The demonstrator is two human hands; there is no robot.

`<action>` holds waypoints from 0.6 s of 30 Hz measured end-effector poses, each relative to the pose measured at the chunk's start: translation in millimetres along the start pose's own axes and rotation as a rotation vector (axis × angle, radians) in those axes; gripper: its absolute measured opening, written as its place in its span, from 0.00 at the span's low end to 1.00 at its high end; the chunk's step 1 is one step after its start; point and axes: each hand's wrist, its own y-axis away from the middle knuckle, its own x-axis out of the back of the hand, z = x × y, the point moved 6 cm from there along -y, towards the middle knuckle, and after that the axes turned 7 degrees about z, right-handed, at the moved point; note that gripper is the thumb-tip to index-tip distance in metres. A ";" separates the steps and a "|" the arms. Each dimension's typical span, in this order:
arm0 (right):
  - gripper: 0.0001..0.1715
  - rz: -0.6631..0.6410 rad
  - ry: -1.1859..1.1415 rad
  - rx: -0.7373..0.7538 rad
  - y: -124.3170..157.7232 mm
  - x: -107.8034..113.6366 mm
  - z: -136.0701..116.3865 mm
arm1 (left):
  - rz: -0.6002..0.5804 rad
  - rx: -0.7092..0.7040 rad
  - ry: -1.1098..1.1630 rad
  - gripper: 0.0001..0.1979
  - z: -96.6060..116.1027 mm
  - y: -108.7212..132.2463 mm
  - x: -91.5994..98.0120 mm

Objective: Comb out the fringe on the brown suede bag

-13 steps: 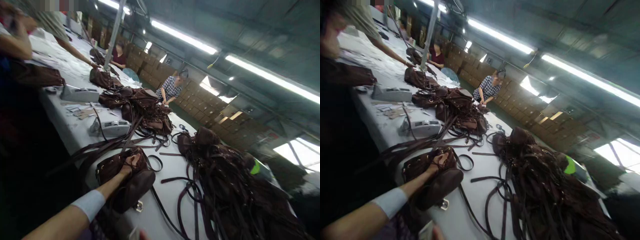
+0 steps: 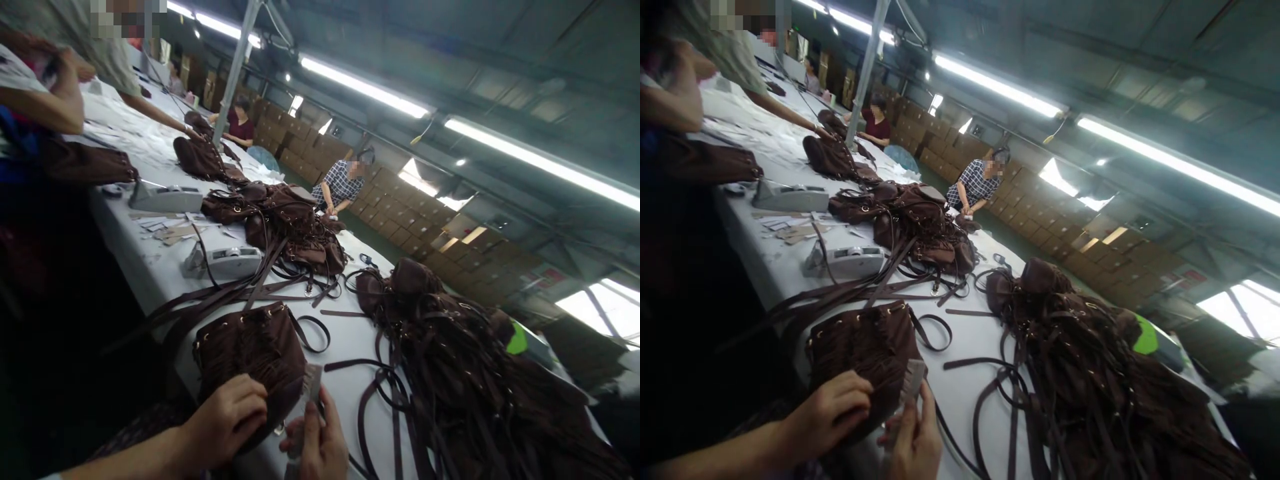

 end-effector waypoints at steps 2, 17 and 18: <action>0.33 -0.096 0.168 0.148 -18.6 -13.0 -14.8 | -0.097 -0.299 -0.085 0.09 22.2 18.7 -1.6; 0.27 0.065 0.665 0.412 39.3 17.6 117.1 | -0.437 -0.122 -0.280 0.27 -27.9 -124.1 -94.8; 0.27 0.082 0.655 0.404 43.6 21.0 123.0 | -0.480 -0.141 -0.308 0.26 -35.7 -118.5 -103.9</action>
